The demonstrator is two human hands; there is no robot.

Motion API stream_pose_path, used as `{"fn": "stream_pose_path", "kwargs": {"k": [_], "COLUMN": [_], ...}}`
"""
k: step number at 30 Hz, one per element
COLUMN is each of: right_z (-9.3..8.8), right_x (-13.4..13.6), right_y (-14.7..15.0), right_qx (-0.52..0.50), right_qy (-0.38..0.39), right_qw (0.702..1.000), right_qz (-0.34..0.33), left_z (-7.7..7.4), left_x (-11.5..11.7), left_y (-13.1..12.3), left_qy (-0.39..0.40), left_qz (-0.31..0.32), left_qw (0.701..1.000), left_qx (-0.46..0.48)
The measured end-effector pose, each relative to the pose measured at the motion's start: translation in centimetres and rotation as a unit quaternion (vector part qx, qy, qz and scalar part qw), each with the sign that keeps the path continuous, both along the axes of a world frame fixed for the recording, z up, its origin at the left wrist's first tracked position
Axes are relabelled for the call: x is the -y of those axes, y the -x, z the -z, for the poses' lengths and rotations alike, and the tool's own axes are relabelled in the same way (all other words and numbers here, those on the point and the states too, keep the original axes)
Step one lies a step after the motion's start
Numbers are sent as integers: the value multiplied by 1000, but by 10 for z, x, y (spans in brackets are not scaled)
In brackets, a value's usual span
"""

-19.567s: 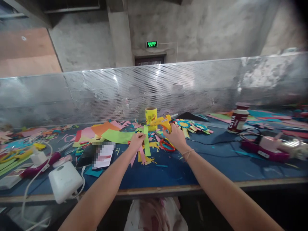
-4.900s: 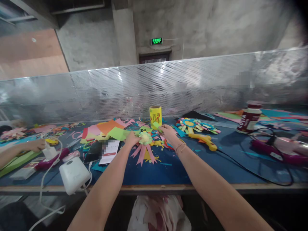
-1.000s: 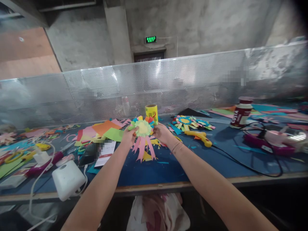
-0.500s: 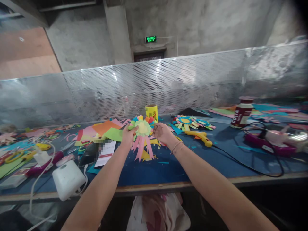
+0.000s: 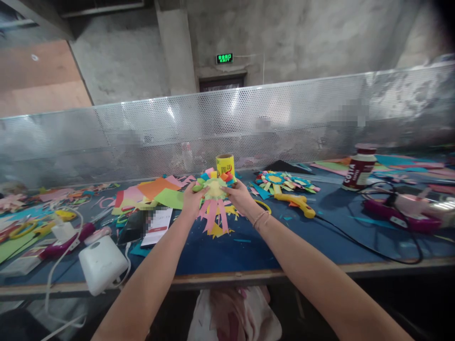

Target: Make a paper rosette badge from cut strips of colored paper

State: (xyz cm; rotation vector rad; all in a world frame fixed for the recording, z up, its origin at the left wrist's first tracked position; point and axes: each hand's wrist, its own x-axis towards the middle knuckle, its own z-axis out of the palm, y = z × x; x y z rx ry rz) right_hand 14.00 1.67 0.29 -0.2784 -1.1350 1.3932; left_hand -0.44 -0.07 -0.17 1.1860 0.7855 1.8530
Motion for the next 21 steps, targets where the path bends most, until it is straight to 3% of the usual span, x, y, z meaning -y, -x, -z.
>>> {"fn": "stream_pose_path", "kwargs": {"k": [8,10,12,14,16,19,21], "right_z": [-2,-4,-8,-11,-11,-7,-4], "right_x": [-7,-7,-4,-1,2,5,6], "right_y": [-11,-15,-20,-24,-26,-27,-27], "right_qx": [77,89,128,186,244,327,372], "right_qy": [-47,-89,-155,-249,-350,-456,-492], "right_qw": [996,990,968,916,842,730,670], "right_qz": [12,60,149,253,330,392,413], "left_z": [-10,-12,-13,-13,-11,-10,-10], "left_x": [4,4,4,3,3,4,7], "left_y": [10,15,18,17,14,8,4], "left_qy": [-21,-32,-39,-43,-39,17,52], "left_qz": [130,99,32,-22,-20,89,154], "left_qw": [990,995,998,999,999,991,979], "left_qx": [49,12,-22,-23,16,94,122]}}
